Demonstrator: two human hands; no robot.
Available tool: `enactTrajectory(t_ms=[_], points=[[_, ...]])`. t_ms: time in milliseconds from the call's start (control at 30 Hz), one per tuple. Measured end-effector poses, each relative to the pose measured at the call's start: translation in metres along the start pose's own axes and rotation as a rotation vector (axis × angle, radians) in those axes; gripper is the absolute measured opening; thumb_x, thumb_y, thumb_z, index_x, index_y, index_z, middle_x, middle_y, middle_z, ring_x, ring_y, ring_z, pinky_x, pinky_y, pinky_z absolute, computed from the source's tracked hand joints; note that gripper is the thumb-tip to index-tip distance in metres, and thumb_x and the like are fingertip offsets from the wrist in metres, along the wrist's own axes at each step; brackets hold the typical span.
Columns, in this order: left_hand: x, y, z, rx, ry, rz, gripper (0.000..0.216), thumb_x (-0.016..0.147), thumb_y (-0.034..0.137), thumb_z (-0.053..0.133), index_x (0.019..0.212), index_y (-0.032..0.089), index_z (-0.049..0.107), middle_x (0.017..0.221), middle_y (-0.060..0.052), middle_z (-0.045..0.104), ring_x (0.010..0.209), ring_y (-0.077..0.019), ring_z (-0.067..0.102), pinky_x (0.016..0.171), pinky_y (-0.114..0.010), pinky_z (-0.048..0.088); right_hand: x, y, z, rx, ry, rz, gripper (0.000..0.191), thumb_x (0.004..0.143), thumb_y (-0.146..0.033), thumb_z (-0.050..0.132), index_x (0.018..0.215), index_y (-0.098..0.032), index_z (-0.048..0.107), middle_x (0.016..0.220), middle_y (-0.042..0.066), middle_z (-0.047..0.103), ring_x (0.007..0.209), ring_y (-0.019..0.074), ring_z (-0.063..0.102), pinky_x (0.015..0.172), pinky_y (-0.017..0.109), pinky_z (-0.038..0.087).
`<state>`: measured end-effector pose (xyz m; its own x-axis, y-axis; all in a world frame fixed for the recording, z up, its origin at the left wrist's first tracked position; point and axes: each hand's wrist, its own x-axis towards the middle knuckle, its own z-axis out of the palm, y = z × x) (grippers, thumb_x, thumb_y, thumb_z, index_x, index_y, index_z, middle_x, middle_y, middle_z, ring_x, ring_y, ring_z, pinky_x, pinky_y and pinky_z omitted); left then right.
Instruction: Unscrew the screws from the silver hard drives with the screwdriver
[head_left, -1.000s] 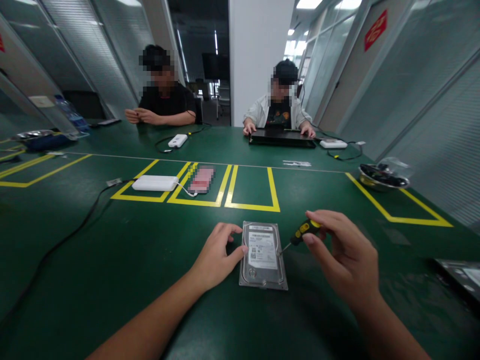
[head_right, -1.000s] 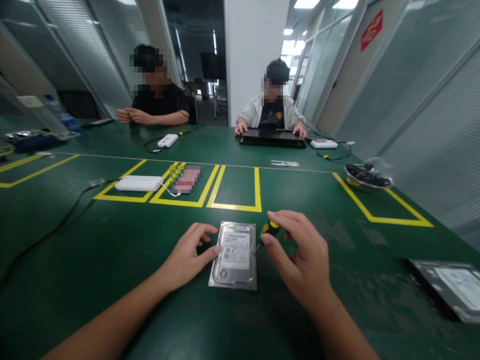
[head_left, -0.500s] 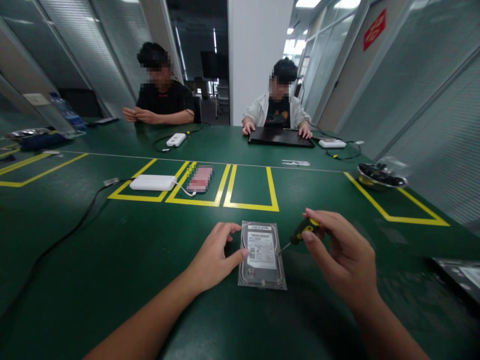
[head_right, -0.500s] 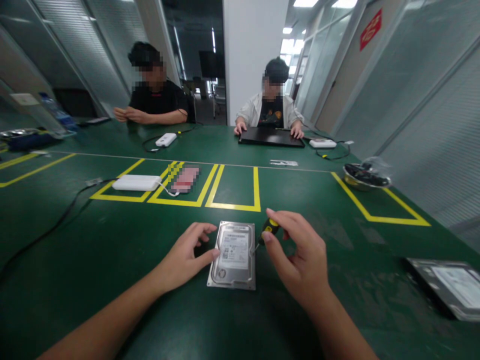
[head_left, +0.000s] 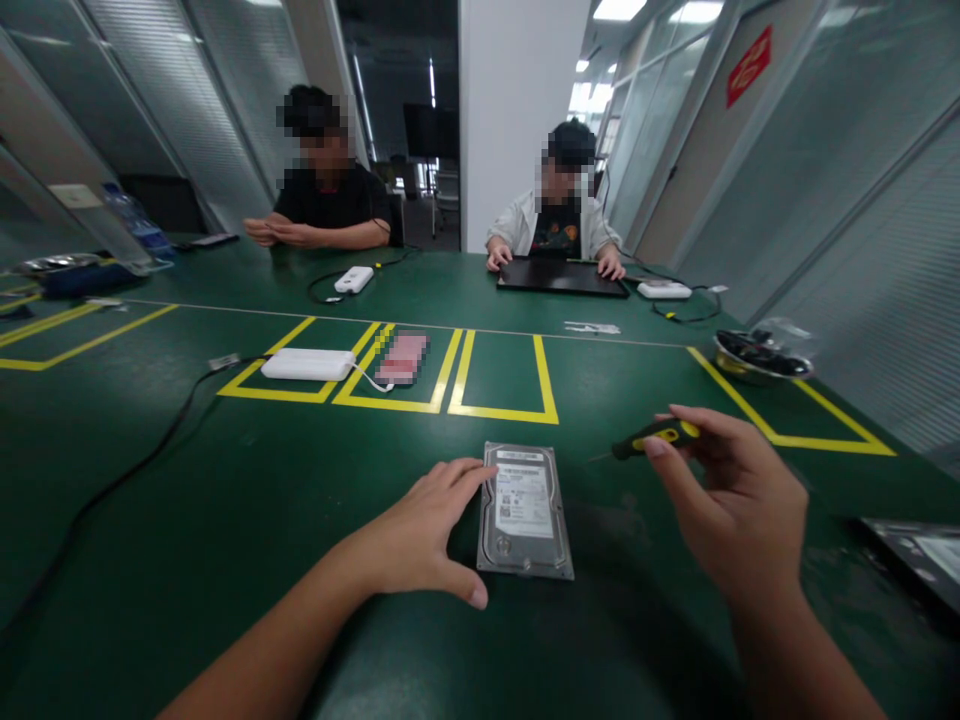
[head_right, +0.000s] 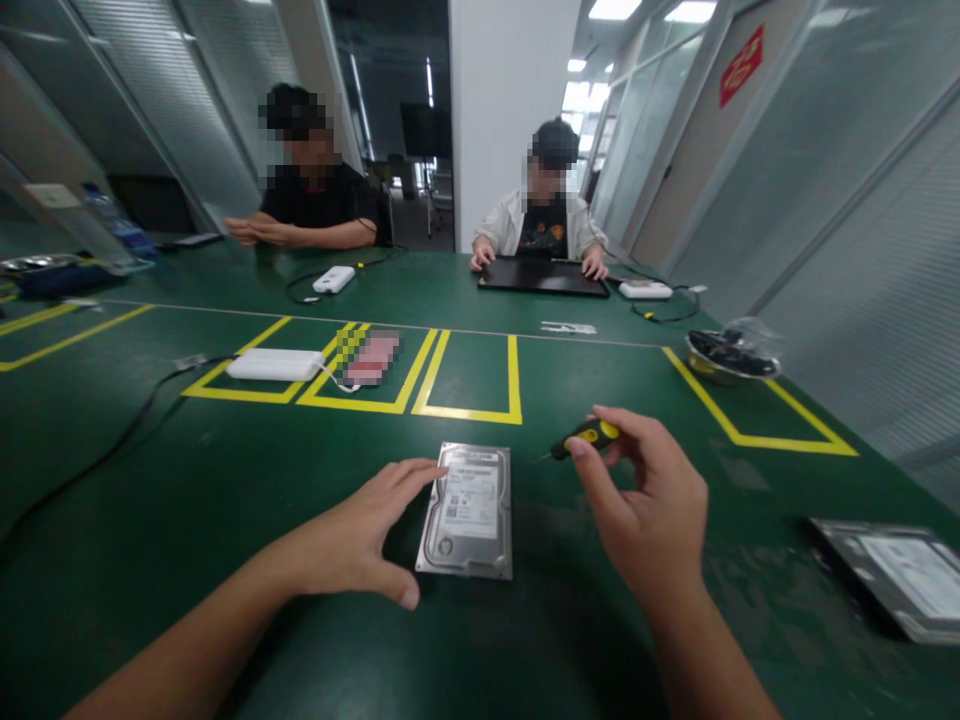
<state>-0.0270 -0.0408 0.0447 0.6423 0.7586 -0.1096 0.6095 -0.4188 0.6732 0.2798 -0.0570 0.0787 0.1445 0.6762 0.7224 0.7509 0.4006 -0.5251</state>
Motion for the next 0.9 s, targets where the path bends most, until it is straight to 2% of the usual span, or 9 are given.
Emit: enactTrajectory(t_ms=[167,333,500,667,900], points=[[0.0,-0.002,0.002,0.031,-0.001,-0.007,0.112,0.058,0.054,0.086,0.153,0.032,0.032,0.157,-0.009,0.031,0.141,-0.0383,0.031,0.114,-0.055,0.03,0.006,0.018,-0.007,-0.315,-0.098,-0.103,0.038,0.091,-0.055,0.059,0.094,-0.018,0.06,0.077,0.004,0.06,0.065,0.0178,0.056,0.058,0.03,0.037],[0.001,-0.002,0.003,0.115,-0.014,-0.015,0.11,0.061,0.047,0.087,0.154,0.031,0.03,0.158,-0.007,0.03,0.141,-0.035,0.03,0.116,-0.051,0.028,-0.005,0.036,-0.012,-0.428,-0.156,-0.092,0.045,0.093,-0.063,0.046,0.085,-0.019,0.053,0.074,0.005,0.055,0.064,0.0185,0.051,0.056,0.03,0.034],[0.002,0.0,0.003,0.22,-0.022,-0.002,0.105,0.065,0.045,0.084,0.154,0.03,0.029,0.157,-0.007,0.031,0.14,-0.0326,0.032,0.115,-0.046,0.029,-0.024,0.056,-0.019,-0.596,-0.304,0.044,0.035,0.089,-0.053,0.04,0.085,-0.019,0.048,0.079,0.007,0.052,0.069,0.0208,0.051,0.061,0.032,0.036],[0.002,0.002,0.004,0.269,-0.04,-0.023,0.107,0.069,0.047,0.082,0.156,0.032,0.022,0.159,-0.005,0.029,0.141,-0.0321,0.031,0.114,-0.047,0.03,-0.045,0.082,-0.017,-0.666,-0.483,0.212,0.031,0.083,-0.044,0.04,0.097,-0.018,0.048,0.091,0.011,0.053,0.073,0.0219,0.053,0.065,0.033,0.04],[0.0,0.003,0.006,0.307,-0.043,-0.022,0.107,0.071,0.046,0.081,0.157,0.031,0.018,0.16,-0.005,0.027,0.141,-0.031,0.03,0.113,-0.046,0.032,-0.049,0.094,-0.01,-0.66,-0.538,0.309,0.035,0.085,-0.049,0.04,0.101,-0.02,0.049,0.094,0.01,0.054,0.075,0.0225,0.056,0.065,0.033,0.042]])
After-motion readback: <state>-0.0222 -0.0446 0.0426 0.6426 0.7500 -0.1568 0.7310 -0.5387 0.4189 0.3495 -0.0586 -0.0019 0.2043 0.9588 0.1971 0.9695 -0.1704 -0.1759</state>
